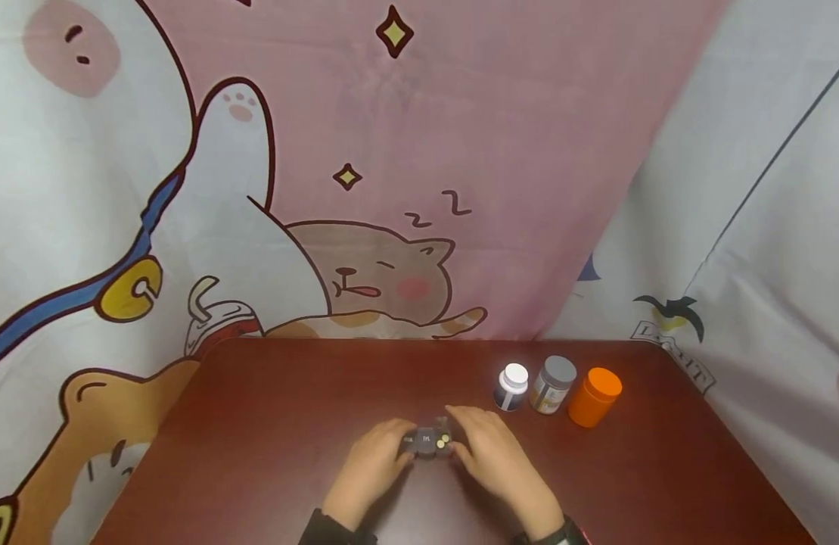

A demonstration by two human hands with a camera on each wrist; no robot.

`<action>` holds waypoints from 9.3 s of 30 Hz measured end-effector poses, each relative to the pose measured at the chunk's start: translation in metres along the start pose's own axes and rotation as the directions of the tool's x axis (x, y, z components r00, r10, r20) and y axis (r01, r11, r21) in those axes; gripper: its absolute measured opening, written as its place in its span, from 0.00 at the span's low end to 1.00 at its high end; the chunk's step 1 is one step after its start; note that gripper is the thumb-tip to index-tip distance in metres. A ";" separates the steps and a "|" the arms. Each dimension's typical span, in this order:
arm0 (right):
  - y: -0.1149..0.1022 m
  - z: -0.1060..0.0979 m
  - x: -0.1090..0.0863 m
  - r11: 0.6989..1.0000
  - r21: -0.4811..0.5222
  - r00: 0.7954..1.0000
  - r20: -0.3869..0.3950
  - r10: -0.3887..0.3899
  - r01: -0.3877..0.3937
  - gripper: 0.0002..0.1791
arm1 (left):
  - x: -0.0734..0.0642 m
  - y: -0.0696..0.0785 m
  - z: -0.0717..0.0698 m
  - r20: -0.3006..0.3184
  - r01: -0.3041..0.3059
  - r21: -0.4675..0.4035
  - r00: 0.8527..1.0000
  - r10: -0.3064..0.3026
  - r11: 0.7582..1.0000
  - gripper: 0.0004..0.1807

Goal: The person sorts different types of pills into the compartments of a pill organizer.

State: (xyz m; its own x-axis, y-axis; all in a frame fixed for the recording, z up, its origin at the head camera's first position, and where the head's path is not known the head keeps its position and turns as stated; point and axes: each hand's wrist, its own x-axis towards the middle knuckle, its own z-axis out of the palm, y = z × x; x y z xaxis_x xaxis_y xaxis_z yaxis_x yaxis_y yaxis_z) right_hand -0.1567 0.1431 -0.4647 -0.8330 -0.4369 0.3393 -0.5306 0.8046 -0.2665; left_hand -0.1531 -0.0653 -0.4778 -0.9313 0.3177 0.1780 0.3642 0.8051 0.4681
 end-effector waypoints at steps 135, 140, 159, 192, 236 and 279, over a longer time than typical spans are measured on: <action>-0.027 -0.076 -0.029 0.999 -0.029 0.999 -0.049 0.015 -0.017 0.29 | -0.035 0.032 -0.017 0.186 -0.013 -0.585 0.971 0.150 0.811 0.43; -0.048 -0.058 -0.030 0.995 0.025 0.987 -0.129 -0.095 0.099 0.28 | -0.040 0.036 -0.004 0.216 0.047 -0.573 0.972 0.096 0.818 0.42; -0.059 -0.016 -0.045 0.867 0.497 0.971 -0.194 0.138 -0.024 0.33 | -0.040 0.026 -0.001 0.107 -0.010 -0.608 0.990 0.095 0.794 0.29; -0.028 -0.037 -0.036 0.744 0.668 0.912 0.297 -0.282 0.012 0.33 | -0.041 0.015 0.007 0.216 -0.076 -0.686 0.928 0.303 0.723 0.33; -0.016 -0.035 -0.033 0.761 0.649 0.934 0.259 -0.246 0.021 0.32 | -0.045 0.016 0.010 0.247 0.036 -0.759 0.940 0.236 0.650 0.32; -0.009 -0.023 -0.004 0.531 0.813 0.774 0.171 -0.610 0.239 0.34 | -0.045 0.014 0.014 0.229 -0.012 -0.761 0.930 0.287 0.648 0.29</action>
State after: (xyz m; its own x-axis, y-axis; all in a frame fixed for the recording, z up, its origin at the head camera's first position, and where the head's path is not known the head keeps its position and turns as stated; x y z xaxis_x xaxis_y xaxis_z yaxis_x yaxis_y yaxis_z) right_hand -0.1450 0.1474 -0.4429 -0.3481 -0.8976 0.2706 -0.6082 -0.0035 -0.7938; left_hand -0.1059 -0.0611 -0.4907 -0.7601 0.6418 0.1015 0.2435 0.1365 0.9603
